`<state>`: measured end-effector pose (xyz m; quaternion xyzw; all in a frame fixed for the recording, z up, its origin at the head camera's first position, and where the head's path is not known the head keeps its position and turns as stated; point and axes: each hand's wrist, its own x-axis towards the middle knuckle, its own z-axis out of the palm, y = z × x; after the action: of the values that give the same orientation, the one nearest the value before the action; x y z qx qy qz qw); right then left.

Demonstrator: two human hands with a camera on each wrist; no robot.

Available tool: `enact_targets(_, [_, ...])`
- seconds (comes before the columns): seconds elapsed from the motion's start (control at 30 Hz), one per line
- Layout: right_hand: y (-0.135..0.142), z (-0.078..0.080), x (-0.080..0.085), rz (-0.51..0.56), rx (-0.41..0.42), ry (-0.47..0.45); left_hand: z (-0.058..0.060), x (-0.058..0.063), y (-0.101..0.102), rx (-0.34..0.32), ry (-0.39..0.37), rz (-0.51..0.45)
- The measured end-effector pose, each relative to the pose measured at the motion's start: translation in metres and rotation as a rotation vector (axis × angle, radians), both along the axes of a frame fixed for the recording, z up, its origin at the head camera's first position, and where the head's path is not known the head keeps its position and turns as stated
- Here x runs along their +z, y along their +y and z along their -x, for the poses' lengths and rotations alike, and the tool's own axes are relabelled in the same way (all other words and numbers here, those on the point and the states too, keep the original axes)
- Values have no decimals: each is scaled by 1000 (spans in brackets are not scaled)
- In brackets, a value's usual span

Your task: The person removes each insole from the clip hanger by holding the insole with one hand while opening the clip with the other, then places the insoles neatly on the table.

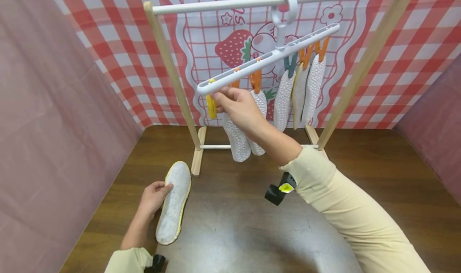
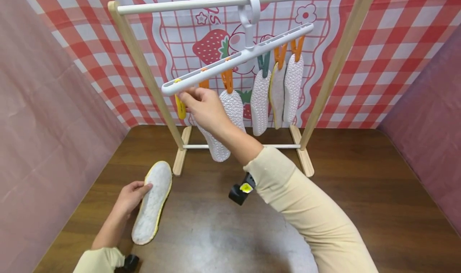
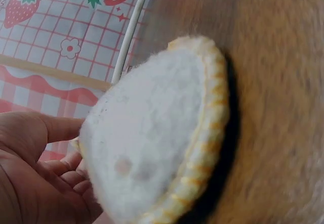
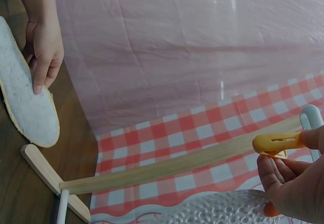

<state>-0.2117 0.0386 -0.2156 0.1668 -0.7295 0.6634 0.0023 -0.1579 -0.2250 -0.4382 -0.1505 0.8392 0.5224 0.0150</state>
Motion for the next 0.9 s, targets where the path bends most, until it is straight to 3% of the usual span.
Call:
enact_targets(0.37, [-3,-1,1,26,2,4,-1,4,-7,-18,-60,120])
enact_targets(0.9, [-2,-2,2,16,-5,1,-2,2,-10,-4,-92,148])
